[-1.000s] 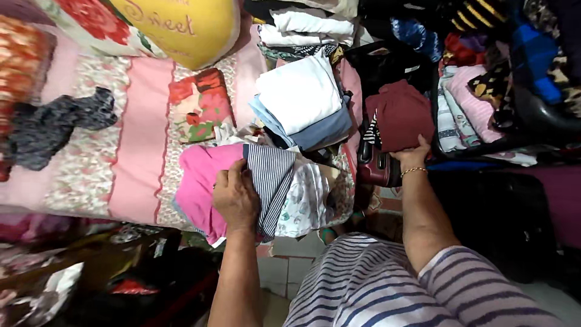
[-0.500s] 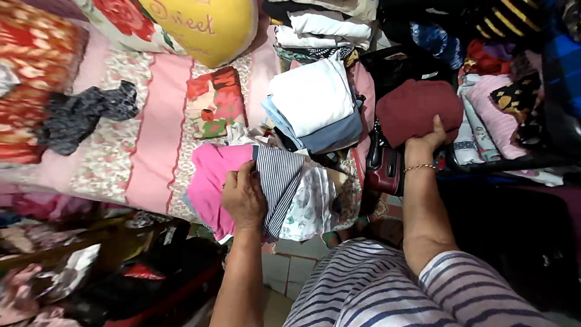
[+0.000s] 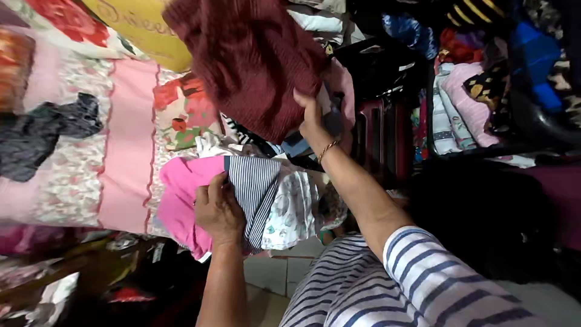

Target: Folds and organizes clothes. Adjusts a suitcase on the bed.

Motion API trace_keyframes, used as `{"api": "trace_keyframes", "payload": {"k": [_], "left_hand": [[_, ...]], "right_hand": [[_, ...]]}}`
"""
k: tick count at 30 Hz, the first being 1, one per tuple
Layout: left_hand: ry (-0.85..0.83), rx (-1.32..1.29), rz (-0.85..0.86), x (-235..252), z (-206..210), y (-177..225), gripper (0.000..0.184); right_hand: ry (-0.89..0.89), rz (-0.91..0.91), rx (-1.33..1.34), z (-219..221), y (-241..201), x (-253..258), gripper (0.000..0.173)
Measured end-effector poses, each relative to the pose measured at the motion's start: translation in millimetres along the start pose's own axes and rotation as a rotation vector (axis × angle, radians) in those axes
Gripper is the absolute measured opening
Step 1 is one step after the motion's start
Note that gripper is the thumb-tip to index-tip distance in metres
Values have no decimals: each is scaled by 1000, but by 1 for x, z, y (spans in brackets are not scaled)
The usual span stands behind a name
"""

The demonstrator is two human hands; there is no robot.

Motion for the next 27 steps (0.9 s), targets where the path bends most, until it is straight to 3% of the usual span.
{"api": "trace_keyframes", "payload": {"k": [3, 6, 9, 11, 15, 21, 27], "left_hand": [[7, 22, 16, 1, -1, 2, 30], [6, 23, 21, 1, -2, 1, 30], [11, 30, 29, 1, -2, 1, 30], [14, 35, 31, 2, -3, 3, 29], [29, 53, 53, 2, -2, 3, 29], [-10, 85, 16, 5, -3, 5, 31], [-48, 36, 83, 7, -5, 4, 31]], "right_hand": [[-100, 136, -369, -48, 35, -18, 41], [-198, 16, -644, -103, 19, -57, 43], [27, -137, -1166, -166, 8, -48, 48], [203, -5, -1444, -206, 9, -33, 59], [360, 187, -1455, -237, 12, -25, 72], [398, 326, -1441, -233, 0, -4, 57], [407, 392, -1477, -233, 6, -24, 48]]}}
Point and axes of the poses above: each hand's wrist, its own x-axis towards the middle knuckle, its own z-axis out of the palm, y = z × x, the point moved 4 cm from there along x, towards the middle knuckle, and after that the axes turned 2 degrees about -x, right-handed, at the moved point
